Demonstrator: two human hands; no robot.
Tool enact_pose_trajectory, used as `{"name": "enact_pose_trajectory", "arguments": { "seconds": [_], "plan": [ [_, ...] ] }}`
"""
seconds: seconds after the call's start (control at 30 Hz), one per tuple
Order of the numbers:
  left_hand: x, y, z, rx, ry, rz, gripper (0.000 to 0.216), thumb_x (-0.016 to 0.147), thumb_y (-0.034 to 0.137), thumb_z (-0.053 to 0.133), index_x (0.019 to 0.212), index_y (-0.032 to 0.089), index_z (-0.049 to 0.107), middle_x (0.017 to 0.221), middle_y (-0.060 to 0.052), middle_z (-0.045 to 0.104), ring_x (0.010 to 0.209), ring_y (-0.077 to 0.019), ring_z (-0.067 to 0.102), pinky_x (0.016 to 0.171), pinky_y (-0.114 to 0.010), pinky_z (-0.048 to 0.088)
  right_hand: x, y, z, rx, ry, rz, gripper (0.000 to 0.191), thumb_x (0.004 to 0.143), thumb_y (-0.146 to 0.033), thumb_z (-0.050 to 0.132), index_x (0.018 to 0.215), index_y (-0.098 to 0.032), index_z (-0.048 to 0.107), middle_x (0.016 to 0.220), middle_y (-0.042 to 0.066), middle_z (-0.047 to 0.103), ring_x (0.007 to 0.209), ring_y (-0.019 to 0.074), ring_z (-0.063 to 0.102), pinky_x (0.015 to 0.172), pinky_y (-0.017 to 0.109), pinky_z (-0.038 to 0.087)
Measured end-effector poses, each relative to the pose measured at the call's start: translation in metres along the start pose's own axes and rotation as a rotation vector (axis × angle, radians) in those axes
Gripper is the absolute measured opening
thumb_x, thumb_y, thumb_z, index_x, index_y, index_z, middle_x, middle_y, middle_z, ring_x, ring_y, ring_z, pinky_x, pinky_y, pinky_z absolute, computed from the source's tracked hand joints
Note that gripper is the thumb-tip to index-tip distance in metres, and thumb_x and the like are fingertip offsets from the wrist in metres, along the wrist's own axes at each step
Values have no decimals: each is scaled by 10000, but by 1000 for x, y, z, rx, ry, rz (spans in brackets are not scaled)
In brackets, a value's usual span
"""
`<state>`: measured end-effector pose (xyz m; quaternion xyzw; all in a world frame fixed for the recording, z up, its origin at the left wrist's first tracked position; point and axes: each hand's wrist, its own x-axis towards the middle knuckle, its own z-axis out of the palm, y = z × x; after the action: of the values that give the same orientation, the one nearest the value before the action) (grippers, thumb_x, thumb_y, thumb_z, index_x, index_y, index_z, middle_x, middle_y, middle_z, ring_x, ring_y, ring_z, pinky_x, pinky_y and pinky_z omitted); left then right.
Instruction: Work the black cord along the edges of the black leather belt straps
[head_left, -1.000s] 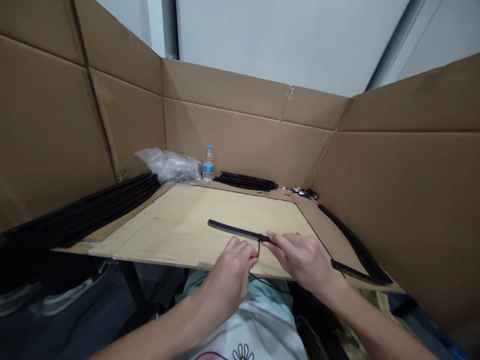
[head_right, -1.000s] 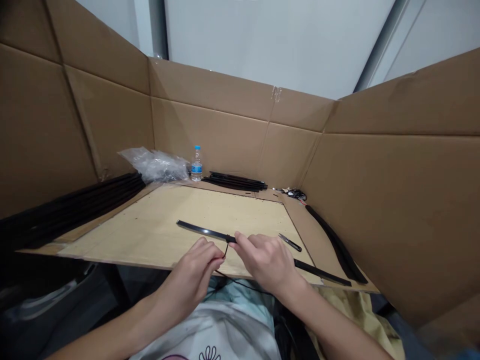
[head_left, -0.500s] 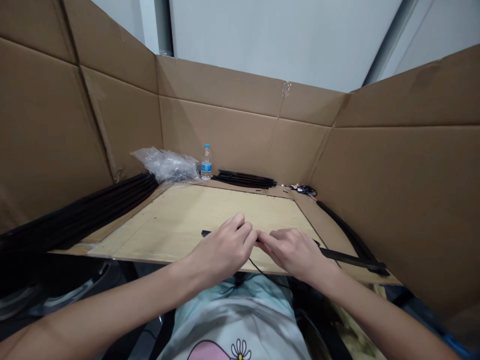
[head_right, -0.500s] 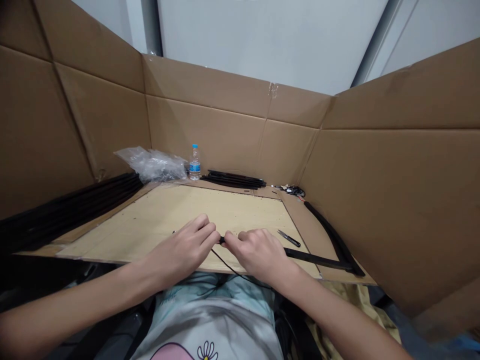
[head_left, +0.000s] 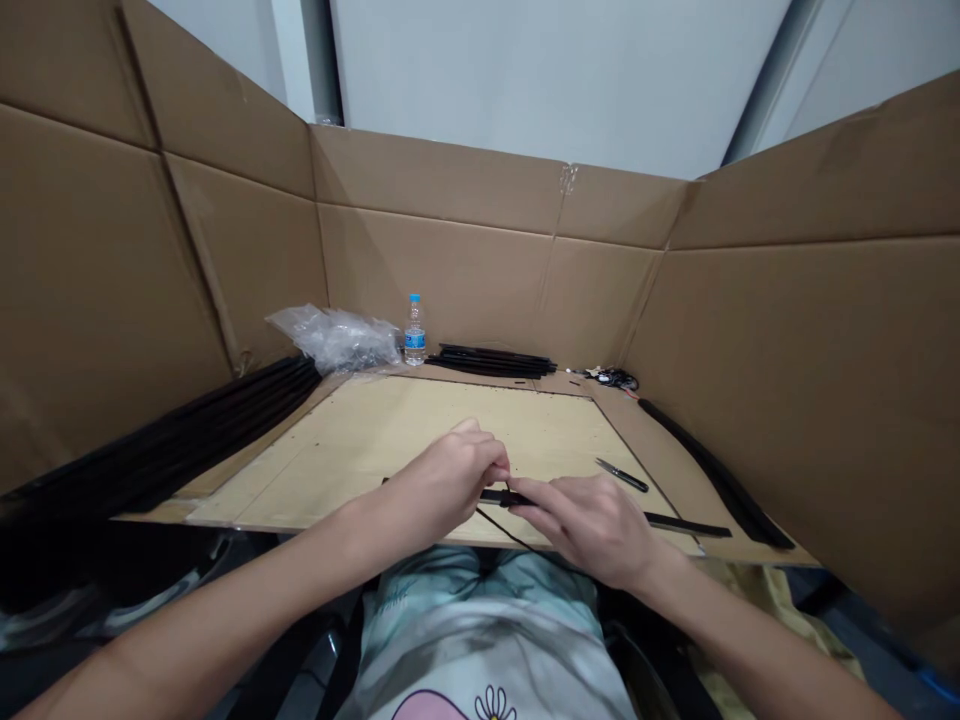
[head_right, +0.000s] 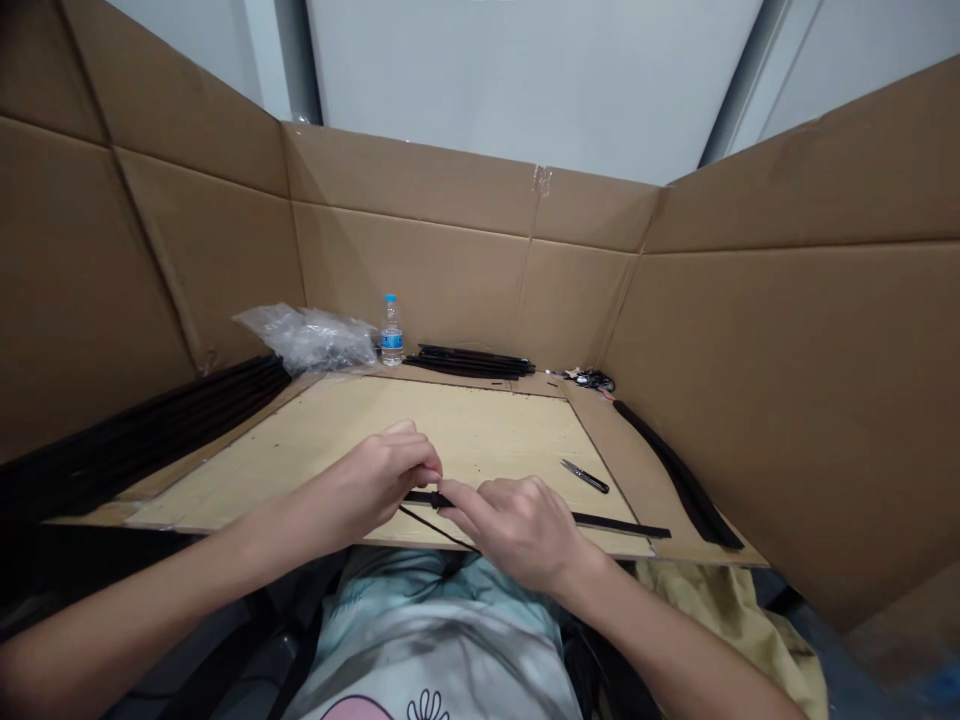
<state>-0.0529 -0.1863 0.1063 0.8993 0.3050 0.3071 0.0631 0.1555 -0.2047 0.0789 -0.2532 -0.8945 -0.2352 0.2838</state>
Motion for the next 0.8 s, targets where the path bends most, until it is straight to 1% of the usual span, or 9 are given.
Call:
{"name": "enact_pose_trajectory", "arguments": {
  "seconds": [0.1, 0.23, 0.33, 0.4, 0.47, 0.57, 0.67, 0.73, 0.8],
  "plan": [
    [1, 5, -6, -102, -100, -104, 224, 818, 45, 483, 711, 142, 655, 679, -35, 646, 657, -132, 545, 598, -226, 396, -6, 0, 4, -40, -2, -58, 277, 952, -200, 452, 1204, -187, 566, 568, -31, 575, 461, 102, 469, 449, 245, 281],
    [5, 2, -19, -283, -304, -198, 191, 845, 182, 525, 749, 156, 687, 650, -8, 639, 596, -114, 530, 545, -213, 376, -14, -1, 3, -100, -21, -125, 276, 917, -149, 452, 1138, -184, 613, 561, -31, 517, 451, 106, 387, 426, 254, 225],
    [5, -17, -34, -487, -493, -222, 167, 830, 253, 580, 764, 155, 698, 665, -7, 634, 622, -116, 546, 578, -210, 417, -18, 2, -3, -66, 3, -136, 261, 909, -140, 463, 1116, -162, 620, 584, -18, 534, 470, 111, 409, 432, 254, 256],
    [-2, -36, -43, -622, -560, -291, 166, 799, 299, 628, 763, 155, 702, 651, -7, 634, 615, -121, 560, 587, -218, 441, -20, 5, -8, -43, 46, -141, 258, 904, -140, 487, 1132, -146, 609, 602, -7, 556, 489, 113, 439, 452, 248, 300],
    [-16, -57, -49, -698, -531, -372, 171, 750, 328, 684, 768, 159, 710, 671, -14, 654, 615, -126, 567, 584, -221, 444, -23, 8, -14, -42, 91, -152, 267, 897, -143, 510, 1150, -133, 595, 618, 4, 575, 504, 115, 460, 468, 245, 325],
    [-40, -81, -48, -766, -389, -480, 222, 679, 364, 741, 746, 155, 705, 616, -3, 629, 550, -105, 502, 502, -190, 376, -25, 9, -23, -75, 129, -162, 241, 899, -135, 506, 1120, -145, 601, 655, 22, 608, 502, 113, 470, 465, 246, 327],
    [-58, -91, -37, -756, -338, -499, 229, 698, 364, 728, 702, 138, 688, 582, 5, 585, 544, -98, 472, 504, -183, 356, -24, 5, -30, -108, 148, -189, 185, 898, -123, 504, 1040, -163, 614, 659, 24, 626, 498, 107, 485, 462, 243, 332],
    [-67, -93, -28, -775, -358, -485, 237, 727, 358, 709, 677, 131, 665, 575, 4, 567, 547, -97, 468, 513, -183, 360, -22, 3, -33, -126, 153, -205, 154, 890, -116, 517, 995, -170, 616, 640, 16, 624, 492, 101, 490, 465, 239, 345],
    [-76, -95, -22, -897, -358, -453, 269, 734, 383, 706, 672, 131, 633, 539, 11, 537, 484, -84, 429, 459, -177, 326, -20, 3, -35, -147, 162, -210, 147, 891, -116, 520, 987, -173, 617, 626, 11, 621, 489, 100, 500, 461, 233, 353]
  ]
}}
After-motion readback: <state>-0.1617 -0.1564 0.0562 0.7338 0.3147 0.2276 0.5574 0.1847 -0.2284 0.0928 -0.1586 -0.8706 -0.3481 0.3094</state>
